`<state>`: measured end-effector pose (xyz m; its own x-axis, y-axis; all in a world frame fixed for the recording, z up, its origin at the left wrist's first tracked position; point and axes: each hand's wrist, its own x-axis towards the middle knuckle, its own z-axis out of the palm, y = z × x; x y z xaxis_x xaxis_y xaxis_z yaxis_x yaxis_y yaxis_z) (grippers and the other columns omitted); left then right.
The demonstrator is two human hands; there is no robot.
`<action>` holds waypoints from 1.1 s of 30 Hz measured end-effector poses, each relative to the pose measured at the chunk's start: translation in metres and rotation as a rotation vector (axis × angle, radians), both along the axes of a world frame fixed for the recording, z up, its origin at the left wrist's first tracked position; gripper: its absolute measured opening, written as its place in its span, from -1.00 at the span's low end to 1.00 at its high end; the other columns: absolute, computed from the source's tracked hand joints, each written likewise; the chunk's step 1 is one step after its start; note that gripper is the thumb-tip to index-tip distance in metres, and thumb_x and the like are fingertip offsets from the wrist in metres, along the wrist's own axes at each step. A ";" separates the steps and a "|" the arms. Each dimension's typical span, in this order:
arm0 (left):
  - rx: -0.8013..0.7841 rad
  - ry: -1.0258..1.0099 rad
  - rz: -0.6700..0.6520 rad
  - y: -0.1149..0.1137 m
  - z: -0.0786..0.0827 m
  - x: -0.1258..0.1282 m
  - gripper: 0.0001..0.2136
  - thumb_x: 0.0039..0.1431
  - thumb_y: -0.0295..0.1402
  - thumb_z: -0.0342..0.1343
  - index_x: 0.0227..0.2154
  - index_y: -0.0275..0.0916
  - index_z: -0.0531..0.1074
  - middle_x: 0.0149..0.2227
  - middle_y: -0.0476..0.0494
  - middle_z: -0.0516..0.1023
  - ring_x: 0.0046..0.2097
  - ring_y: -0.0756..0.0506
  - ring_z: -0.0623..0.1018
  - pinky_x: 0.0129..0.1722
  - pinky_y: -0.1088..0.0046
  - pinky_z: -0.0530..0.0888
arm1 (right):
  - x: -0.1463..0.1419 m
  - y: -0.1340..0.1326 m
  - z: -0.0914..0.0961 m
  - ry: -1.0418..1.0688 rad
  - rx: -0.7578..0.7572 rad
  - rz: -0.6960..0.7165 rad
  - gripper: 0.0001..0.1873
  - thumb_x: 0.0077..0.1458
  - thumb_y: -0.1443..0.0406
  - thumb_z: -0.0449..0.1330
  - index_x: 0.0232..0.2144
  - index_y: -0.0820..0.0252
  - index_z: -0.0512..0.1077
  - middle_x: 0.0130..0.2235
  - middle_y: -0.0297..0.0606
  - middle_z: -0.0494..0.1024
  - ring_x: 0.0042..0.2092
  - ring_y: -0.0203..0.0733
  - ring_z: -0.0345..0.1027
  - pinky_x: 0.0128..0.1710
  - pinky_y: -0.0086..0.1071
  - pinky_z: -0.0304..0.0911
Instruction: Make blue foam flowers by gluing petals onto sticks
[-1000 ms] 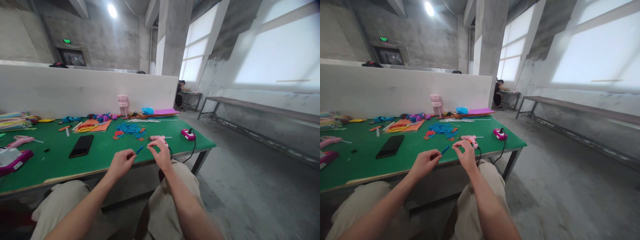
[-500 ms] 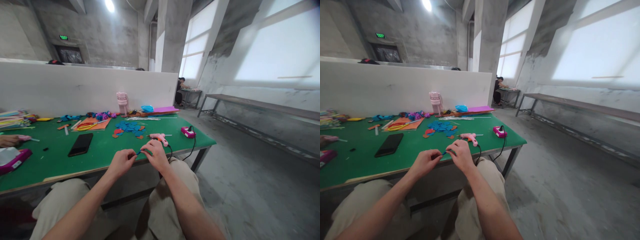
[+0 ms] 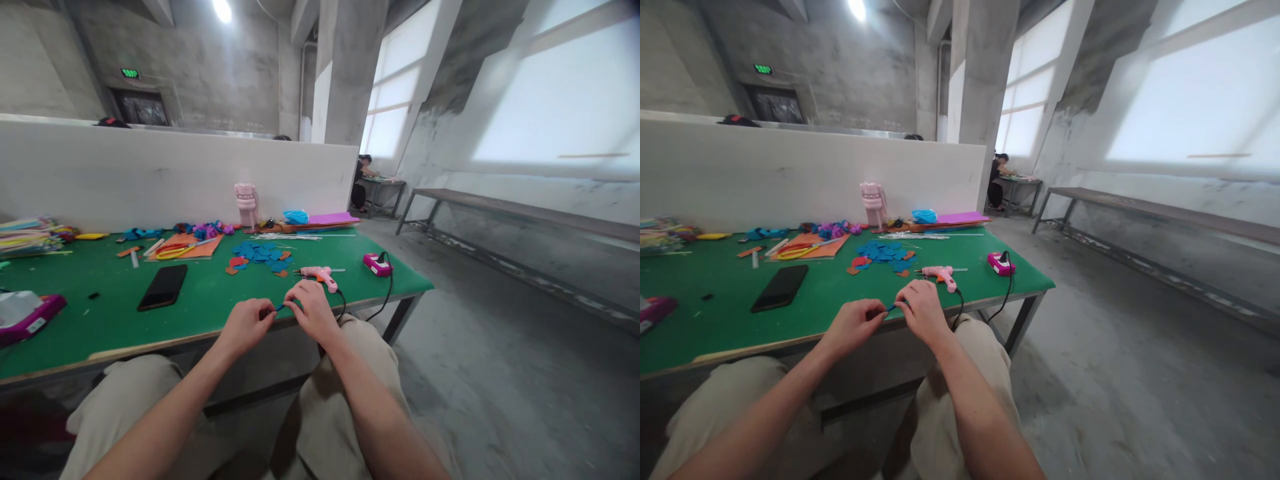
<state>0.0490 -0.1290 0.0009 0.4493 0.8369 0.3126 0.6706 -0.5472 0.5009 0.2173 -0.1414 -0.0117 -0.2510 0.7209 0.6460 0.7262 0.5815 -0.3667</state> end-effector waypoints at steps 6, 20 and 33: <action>-0.007 0.023 0.012 0.001 -0.001 0.000 -0.84 -0.02 -0.35 -0.02 -0.57 -0.22 0.42 -0.61 -0.03 0.42 -0.52 -0.01 0.34 -0.53 0.53 0.13 | 0.000 0.001 -0.001 0.025 0.002 0.016 -0.94 0.04 0.31 0.08 -0.42 0.17 0.34 -0.35 -0.27 0.35 -0.20 -0.19 0.18 -0.13 -0.30 0.00; -0.078 -0.368 0.078 0.008 -0.010 -0.001 -0.84 -0.04 -0.27 0.06 -0.50 -0.22 0.48 -0.52 -0.05 0.51 -0.46 -0.03 0.41 -0.47 0.52 0.26 | -0.007 0.010 -0.011 0.627 -0.044 -0.105 -0.80 0.10 0.22 -0.03 -0.28 0.19 0.30 -0.30 -0.23 0.36 -0.30 -0.24 0.20 -0.26 -0.37 0.12; -0.067 -0.713 0.007 0.012 -0.024 0.005 -0.85 -0.09 -0.30 0.14 -0.45 -0.23 0.52 -0.37 -0.13 0.55 -0.29 -0.08 0.48 -0.28 0.44 0.38 | -0.036 -0.001 -0.010 0.648 0.009 0.085 -0.86 -0.02 0.30 0.13 -0.34 0.14 0.44 -0.34 -0.28 0.35 -0.32 -0.28 0.24 -0.27 -0.41 0.20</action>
<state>0.0542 -0.1172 -0.0230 0.1490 0.8668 0.4759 0.1706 -0.4966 0.8510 0.1815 -0.1425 -0.0214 0.1360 0.7093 0.6917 0.3110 0.6323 -0.7096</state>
